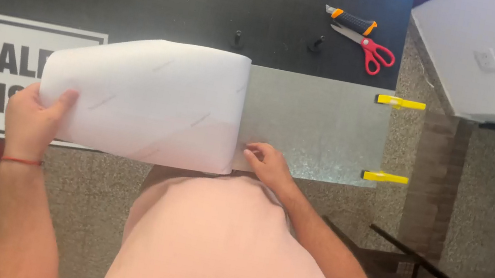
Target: Applying a large vinyl sticker to a sign board using a squeegee tool to ensure a smooth finish without bubbles.
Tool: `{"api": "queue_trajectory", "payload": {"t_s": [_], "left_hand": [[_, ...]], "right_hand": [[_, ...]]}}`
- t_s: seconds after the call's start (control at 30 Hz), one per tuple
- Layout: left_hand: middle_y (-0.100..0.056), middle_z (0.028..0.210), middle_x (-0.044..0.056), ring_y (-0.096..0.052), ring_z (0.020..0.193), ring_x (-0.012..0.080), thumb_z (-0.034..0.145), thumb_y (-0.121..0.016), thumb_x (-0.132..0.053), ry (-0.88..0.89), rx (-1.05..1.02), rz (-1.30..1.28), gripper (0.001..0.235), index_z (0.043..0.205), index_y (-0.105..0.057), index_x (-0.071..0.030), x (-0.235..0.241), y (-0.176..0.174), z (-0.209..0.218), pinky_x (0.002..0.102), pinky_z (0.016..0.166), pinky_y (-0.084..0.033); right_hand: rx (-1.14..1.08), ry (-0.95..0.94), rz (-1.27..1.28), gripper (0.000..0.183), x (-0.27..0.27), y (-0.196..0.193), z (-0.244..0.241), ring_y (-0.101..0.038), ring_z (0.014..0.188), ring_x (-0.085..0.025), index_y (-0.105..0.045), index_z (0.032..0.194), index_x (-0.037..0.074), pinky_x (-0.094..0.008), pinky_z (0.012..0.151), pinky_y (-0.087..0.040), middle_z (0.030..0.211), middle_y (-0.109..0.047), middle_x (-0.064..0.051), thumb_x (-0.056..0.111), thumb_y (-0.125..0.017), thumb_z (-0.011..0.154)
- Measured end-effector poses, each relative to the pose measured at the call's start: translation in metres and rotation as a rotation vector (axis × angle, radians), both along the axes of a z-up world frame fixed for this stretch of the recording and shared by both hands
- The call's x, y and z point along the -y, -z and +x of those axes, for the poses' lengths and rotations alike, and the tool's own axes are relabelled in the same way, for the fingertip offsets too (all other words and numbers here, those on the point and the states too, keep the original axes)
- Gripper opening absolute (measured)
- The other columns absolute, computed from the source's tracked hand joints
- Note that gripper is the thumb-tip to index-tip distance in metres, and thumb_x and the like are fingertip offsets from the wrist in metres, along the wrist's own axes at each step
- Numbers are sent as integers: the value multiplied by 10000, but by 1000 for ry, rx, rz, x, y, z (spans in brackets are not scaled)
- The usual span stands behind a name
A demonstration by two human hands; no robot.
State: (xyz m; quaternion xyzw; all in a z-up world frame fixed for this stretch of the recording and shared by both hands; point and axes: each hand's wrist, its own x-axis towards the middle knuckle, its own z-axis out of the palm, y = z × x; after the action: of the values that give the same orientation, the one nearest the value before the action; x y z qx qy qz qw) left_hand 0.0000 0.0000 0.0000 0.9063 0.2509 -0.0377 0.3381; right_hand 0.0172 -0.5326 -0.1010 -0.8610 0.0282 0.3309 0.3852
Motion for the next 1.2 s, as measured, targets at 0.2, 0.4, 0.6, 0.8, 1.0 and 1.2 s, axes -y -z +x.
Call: {"api": "queue_trajectory", "payload": {"t_s": [0.2, 0.4, 0.6, 0.8, 1.0, 1.2], "left_hand": [[-814, 1027, 148, -723, 954, 272, 1086, -822, -497, -21, -132, -1, 511, 1184, -841, 4, -117, 85, 2, 448, 804, -540], [-808, 1136, 300, -771, 1148, 483, 1075, -945, -379, -57, -172, -209, 500, 1289, -821, 55, -160, 178, -21, 565, 907, -628], [-849, 1195, 193, -782, 1204, 416, 956, -951, -553, 64, -284, 140, 595, 1290, -833, -76, -155, 192, -8, 588, 974, -647], [-687, 1362, 282, -667, 1288, 475, 776, -1002, -146, 686, 413, 465, 861, 1540, -647, 34, -58, 161, 27, 580, 1154, -487], [-540, 1753, 123, -476, 1638, 359, 927, -830, -637, 1358, 317, 442, 862, 1653, -627, -219, 123, 128, 62, 646, 1340, -351], [-517, 1739, 49, -470, 1629, 310, 794, -1011, -391, 1612, 583, 487, 804, 1531, -707, -287, 227, 201, 119, 600, 1335, -388]], "right_hand": [[139, 187, -181, 526, -81, 28, -22, -768, 1086, -223, -819, 1339, 161, -438, 971, -580, 1300, -798, -22, 551, -668, 1020], [251, 343, -479, 557, -144, 39, -48, -704, 1296, -317, -713, 1461, 162, -499, 1074, -616, 1334, -694, -62, 536, -766, 1051], [179, 501, -500, 626, -182, 36, -57, -677, 1319, -328, -684, 1525, 105, -508, 1093, -595, 1363, -655, -87, 496, -793, 1048], [157, 680, -441, 508, -181, 27, -47, -744, 1187, -320, -747, 1274, 172, -504, 1006, -608, 1162, -707, -10, 406, -961, 878], [111, 716, -450, 356, -168, 39, -42, -785, 1137, -282, -794, 1197, 194, -473, 953, -621, 1105, -777, -3, 428, -901, 951], [-12, 685, -455, 242, -150, 70, -33, -781, 1154, -252, -811, 1206, 233, -461, 978, -617, 1105, -806, 17, 407, -790, 1040]]}}
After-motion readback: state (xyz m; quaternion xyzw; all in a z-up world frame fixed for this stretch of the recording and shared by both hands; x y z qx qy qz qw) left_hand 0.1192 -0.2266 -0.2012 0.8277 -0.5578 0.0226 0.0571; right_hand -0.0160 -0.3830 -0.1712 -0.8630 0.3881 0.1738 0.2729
